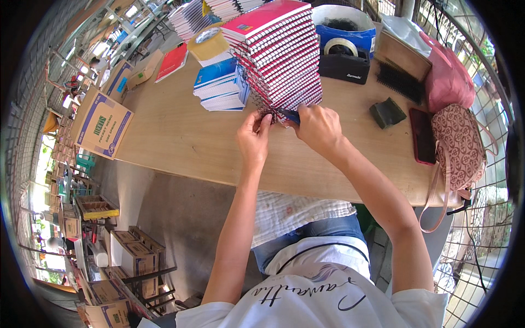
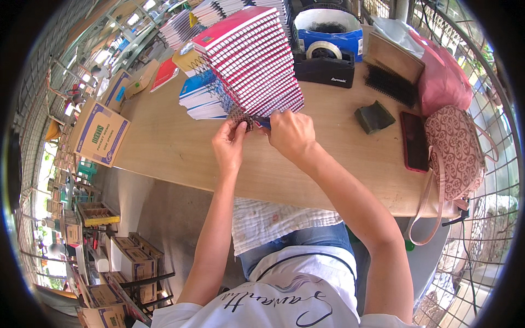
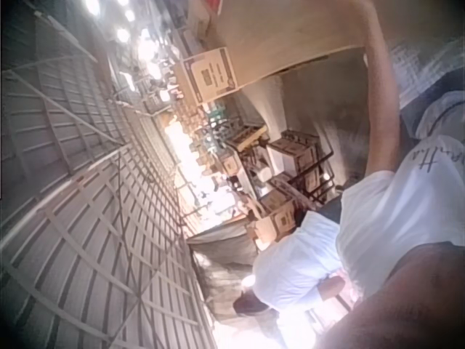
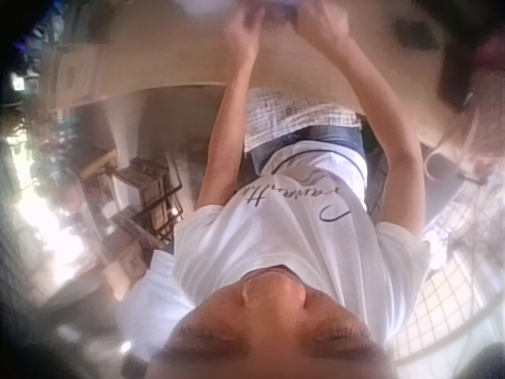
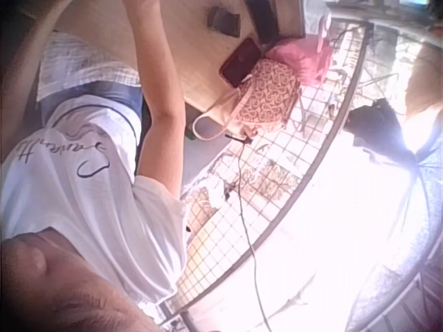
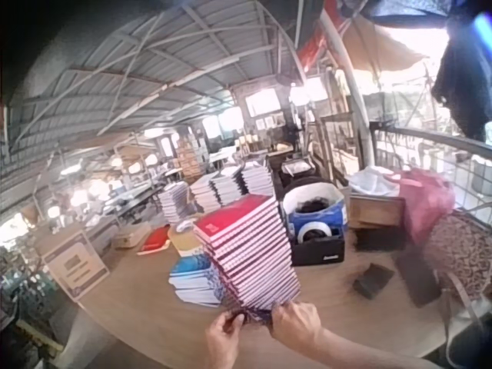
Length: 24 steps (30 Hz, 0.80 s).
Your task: The person trims the excess wire binding from a stack of notebooks using pliers.
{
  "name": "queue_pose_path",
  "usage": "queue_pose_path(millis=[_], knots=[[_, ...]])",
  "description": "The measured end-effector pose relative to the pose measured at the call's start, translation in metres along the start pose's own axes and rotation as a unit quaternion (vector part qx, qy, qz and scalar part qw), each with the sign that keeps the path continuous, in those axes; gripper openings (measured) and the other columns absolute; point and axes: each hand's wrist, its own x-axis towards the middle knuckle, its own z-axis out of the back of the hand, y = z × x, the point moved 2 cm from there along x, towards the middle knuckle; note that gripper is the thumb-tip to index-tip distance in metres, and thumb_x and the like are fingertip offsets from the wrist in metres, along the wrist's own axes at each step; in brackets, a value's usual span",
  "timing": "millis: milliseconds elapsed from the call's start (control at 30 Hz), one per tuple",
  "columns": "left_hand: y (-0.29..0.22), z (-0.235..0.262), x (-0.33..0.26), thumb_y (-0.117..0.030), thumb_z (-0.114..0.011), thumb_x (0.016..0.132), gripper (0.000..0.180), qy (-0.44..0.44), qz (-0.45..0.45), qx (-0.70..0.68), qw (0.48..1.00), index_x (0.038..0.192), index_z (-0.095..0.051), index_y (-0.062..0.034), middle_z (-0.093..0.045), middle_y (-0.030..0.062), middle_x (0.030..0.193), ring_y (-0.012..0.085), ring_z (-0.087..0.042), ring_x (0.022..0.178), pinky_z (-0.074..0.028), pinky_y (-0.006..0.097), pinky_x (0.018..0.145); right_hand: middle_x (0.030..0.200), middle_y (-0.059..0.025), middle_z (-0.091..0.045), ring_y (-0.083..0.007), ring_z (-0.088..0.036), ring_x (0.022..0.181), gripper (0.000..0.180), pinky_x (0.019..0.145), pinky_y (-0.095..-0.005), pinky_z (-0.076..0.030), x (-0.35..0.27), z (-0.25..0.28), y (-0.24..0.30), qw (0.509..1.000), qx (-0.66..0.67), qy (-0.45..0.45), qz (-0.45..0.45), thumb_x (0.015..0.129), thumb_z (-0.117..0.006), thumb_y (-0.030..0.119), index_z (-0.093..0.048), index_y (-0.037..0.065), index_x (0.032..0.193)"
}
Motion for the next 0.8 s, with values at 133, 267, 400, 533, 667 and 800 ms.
queue_pose_path(millis=[133, 267, 400, 533, 667, 800], knots=[[0.0, 0.002, 0.0, -0.003, -0.065, 0.09, 0.019, -0.005, 0.011, -0.008, 1.0, 0.106, -0.064, 0.0071, -0.07, 0.008, 0.092, 0.0102, -0.065, 0.08, -0.053, 0.024, 0.07, 0.084, -0.0148, -0.064, -0.0318, -0.067, 0.076, 0.045, 0.063, -0.0437, -0.053, -0.009, 0.005, 0.001, 0.994, -0.037, -0.103, 0.029, 0.078, -0.073, 0.044, -0.063, 0.0, 0.084], [-0.007, -0.001, 0.0, -0.003, -0.065, 0.09, 0.021, -0.001, -0.003, -0.009, 1.0, 0.109, -0.063, 0.0064, -0.07, 0.0076, 0.092, 0.01, -0.065, 0.08, -0.054, 0.024, 0.069, 0.086, -0.0149, -0.064, -0.0319, -0.067, 0.078, 0.045, 0.065, -0.0435, -0.053, -0.011, 0.007, 0.003, 0.985, -0.074, -0.15, 0.051, 0.079, -0.072, 0.043, -0.063, -0.001, 0.086], [-0.011, 0.001, 0.002, 0.002, -0.059, 0.093, 0.027, 0.027, 0.012, 0.036, 0.999, 0.119, -0.06, 0.0069, -0.068, 0.0092, 0.103, 0.0116, -0.065, 0.089, -0.057, 0.026, 0.076, 0.084, -0.0159, -0.065, -0.0325, -0.067, 0.078, 0.042, 0.063, -0.0453, -0.053, -0.006, 0.008, 0.006, 0.993, -0.048, -0.098, 0.039, 0.08, -0.072, 0.041, -0.065, 0.0, 0.088], [-0.009, 0.002, 0.003, 0.002, -0.059, 0.093, 0.025, 0.03, 0.012, 0.03, 0.999, 0.118, -0.06, 0.007, -0.067, 0.0086, 0.102, 0.0113, -0.064, 0.088, -0.057, 0.026, 0.076, 0.072, -0.0132, -0.064, -0.0329, -0.067, 0.067, 0.038, 0.06, -0.0434, -0.053, 0.002, 0.005, 0.001, 0.998, -0.004, -0.057, 0.025, 0.079, -0.073, 0.038, -0.063, 0.002, 0.084], [-0.008, 0.003, 0.003, -0.002, -0.062, 0.092, 0.021, 0.019, 0.006, 0.024, 0.999, 0.111, -0.063, 0.0065, -0.069, 0.0079, 0.095, 0.0103, -0.064, 0.081, -0.055, 0.025, 0.071, 0.077, -0.0128, -0.064, -0.0327, -0.067, 0.071, 0.037, 0.061, -0.0438, -0.053, -0.005, 0.005, -0.001, 0.994, -0.002, -0.099, 0.037, 0.079, -0.073, 0.038, -0.063, 0.003, 0.085], [-0.011, 0.005, 0.002, -0.004, -0.064, 0.092, 0.019, 0.0, -0.001, 0.029, 1.0, 0.108, -0.064, 0.0066, -0.07, 0.0084, 0.091, 0.0103, -0.065, 0.078, -0.054, 0.024, 0.07, 0.091, -0.0143, -0.064, -0.0308, -0.066, 0.085, 0.041, 0.067, -0.046, -0.052, -0.015, 0.014, 0.005, 0.99, -0.051, -0.124, 0.042, 0.079, -0.072, 0.039, -0.064, 0.0, 0.09]])
